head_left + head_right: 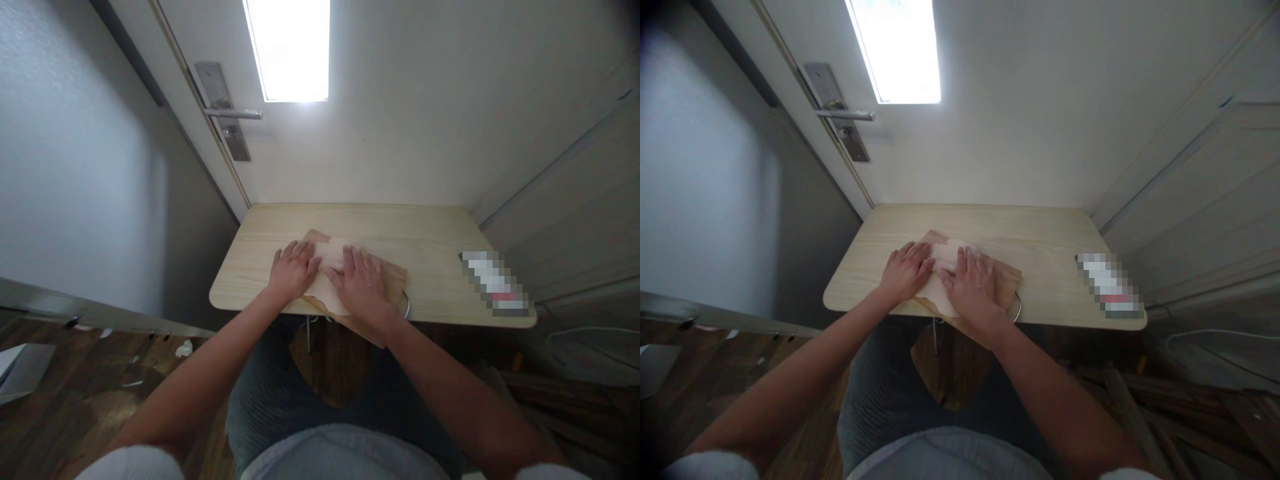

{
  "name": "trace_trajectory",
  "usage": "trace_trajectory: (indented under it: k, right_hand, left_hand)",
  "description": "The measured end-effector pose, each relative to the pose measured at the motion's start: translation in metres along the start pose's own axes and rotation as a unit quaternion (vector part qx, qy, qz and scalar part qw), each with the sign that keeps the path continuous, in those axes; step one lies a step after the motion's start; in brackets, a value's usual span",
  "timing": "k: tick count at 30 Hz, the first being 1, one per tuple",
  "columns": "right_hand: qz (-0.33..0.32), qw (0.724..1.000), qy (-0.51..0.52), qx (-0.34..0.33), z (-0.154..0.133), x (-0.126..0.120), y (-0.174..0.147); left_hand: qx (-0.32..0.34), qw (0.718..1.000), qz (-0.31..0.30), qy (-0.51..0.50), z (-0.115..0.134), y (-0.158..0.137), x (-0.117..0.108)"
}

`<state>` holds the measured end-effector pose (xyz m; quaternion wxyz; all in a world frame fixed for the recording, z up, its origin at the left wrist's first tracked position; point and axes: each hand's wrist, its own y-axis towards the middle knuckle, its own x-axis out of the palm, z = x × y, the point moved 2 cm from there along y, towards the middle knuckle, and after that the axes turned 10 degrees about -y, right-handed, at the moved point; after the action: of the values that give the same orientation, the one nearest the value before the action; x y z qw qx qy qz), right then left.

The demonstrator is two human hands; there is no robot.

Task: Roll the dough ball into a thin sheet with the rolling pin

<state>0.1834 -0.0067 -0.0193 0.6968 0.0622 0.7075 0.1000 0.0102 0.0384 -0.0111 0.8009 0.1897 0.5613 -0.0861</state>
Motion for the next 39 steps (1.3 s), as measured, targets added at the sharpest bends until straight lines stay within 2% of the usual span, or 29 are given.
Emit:
trace_trajectory:
  k: [7,12,16,21,31,39]
  right_hand:
    - [0.036,0.998,0.018,-0.049,-0.01,-0.013,-0.063]
    - [0.042,0.997,0.026,-0.057,-0.011,-0.017,-0.075]
    - [0.029,0.998,0.016,-0.051,-0.007,-0.009,-0.06]
    - [0.019,0.999,0.003,-0.04,0.001,0.001,-0.027]
    - [-0.03,0.999,-0.015,-0.021,0.013,0.002,0.037]
    - [-0.046,0.999,-0.011,-0.02,0.025,0.013,0.075]
  left_hand:
    - [0.003,1.0,0.019,-0.016,0.013,-0.063,-0.006]
    - [-0.006,1.0,0.018,-0.016,0.015,-0.075,-0.005]
    - [-0.009,1.0,0.018,-0.02,0.012,-0.059,-0.003]
    - [-0.007,1.0,0.018,-0.018,0.008,-0.026,0.002]
    - [-0.006,1.0,-0.011,0.007,0.002,0.035,0.005]
    - [-0.01,0.997,-0.074,0.017,-0.006,0.076,0.009]
